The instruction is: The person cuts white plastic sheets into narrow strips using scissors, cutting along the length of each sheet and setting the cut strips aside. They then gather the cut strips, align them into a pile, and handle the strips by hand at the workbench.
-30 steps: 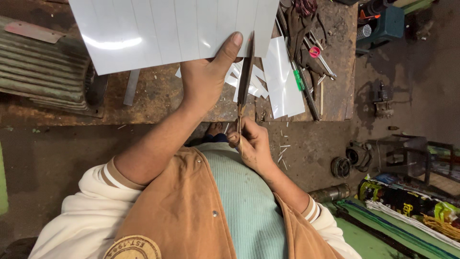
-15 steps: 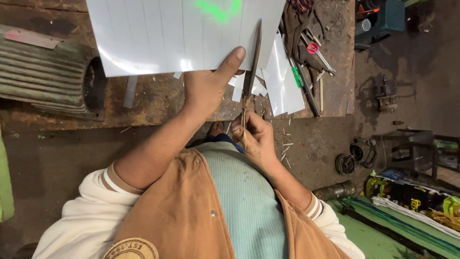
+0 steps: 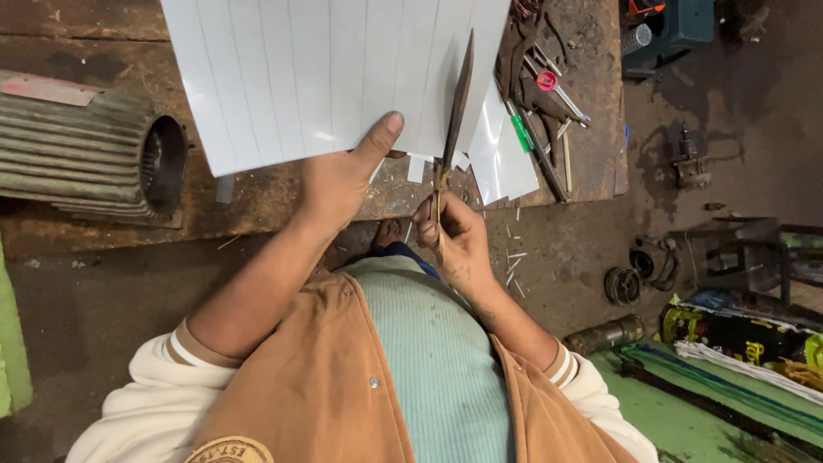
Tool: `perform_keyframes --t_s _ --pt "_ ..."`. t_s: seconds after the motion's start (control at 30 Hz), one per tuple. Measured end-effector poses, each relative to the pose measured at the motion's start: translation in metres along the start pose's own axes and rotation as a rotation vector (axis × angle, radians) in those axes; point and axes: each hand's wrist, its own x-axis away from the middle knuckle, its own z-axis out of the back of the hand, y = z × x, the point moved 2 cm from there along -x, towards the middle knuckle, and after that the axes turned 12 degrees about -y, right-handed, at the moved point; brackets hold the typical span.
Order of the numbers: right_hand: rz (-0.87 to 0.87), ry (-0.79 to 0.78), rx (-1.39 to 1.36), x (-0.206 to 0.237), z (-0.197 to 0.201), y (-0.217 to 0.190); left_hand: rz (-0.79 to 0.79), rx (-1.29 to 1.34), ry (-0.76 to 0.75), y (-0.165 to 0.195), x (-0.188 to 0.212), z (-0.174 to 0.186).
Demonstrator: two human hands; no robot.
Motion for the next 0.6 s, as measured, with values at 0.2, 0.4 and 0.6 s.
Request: perform_keyframes --t_s 0.2,0.4,0.6 --pt "-0.073 0.046 -0.026 0.001 -0.003 0.000 0.033 0.059 0.004 0.000 0.003 -0.002" --pt "-0.062 0.048 0.014 -0.001 -0.002 -0.004 0.078 0.088 -0.010 0.004 0.003 -0.004" --pt "-0.042 0.086 -0.006 -0.003 0.001 -0.011 0.100 -0.078 -0.046 0.009 0.012 -0.006"
